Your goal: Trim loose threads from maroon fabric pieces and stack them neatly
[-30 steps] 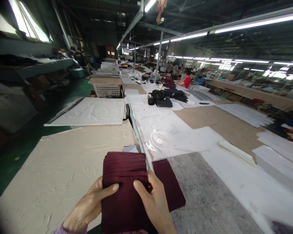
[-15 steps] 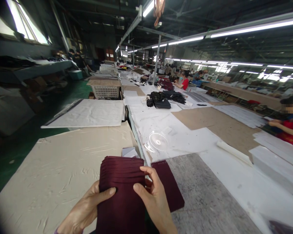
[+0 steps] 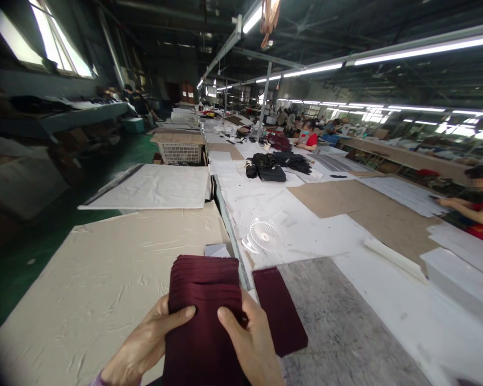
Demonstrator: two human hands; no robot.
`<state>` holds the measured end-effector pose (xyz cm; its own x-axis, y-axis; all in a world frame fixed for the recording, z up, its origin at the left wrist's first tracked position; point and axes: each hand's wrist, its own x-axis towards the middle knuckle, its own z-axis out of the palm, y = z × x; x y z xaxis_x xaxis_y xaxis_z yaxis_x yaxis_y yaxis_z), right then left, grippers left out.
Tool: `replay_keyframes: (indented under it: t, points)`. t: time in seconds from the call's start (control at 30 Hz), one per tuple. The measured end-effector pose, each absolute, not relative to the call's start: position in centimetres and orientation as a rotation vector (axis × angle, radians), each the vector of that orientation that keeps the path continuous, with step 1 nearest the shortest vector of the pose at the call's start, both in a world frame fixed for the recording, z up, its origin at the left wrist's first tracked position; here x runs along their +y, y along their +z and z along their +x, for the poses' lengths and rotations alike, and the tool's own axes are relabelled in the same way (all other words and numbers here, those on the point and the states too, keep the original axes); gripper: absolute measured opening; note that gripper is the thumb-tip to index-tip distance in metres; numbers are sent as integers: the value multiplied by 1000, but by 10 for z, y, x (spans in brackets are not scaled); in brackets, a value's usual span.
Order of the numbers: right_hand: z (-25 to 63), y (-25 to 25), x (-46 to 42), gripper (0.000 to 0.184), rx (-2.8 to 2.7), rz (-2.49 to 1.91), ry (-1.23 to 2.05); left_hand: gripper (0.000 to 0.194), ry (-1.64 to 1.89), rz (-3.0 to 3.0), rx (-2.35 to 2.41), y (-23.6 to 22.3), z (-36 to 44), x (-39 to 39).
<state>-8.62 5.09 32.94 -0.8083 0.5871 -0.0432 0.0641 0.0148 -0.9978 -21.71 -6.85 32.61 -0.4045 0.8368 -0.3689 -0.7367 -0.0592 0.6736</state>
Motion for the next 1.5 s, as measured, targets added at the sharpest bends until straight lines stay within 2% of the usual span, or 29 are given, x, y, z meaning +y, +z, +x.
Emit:
replay_keyframes:
  t: [0.57,0.77,0.93,1.27,1.5]
  points:
    - [-85,324,49,26,-2006,-707,1706,34,1729,156,1001,321,-216,-69]
    - [-81,311,54,46,-1856,-791,1759,39,1691,175,1006,319,-220,-72]
    - [-80,307,60,41,-1858,-763,1728,39,1645,217,999,316,-224,-76]
    - [-84,311,62,32,-1738,-721,1945,37,1611,302,1007,314,-235,-77]
    - [-88,315,59,50,-1632,-630,2139,36,1602,316,1025,320,-238,-76]
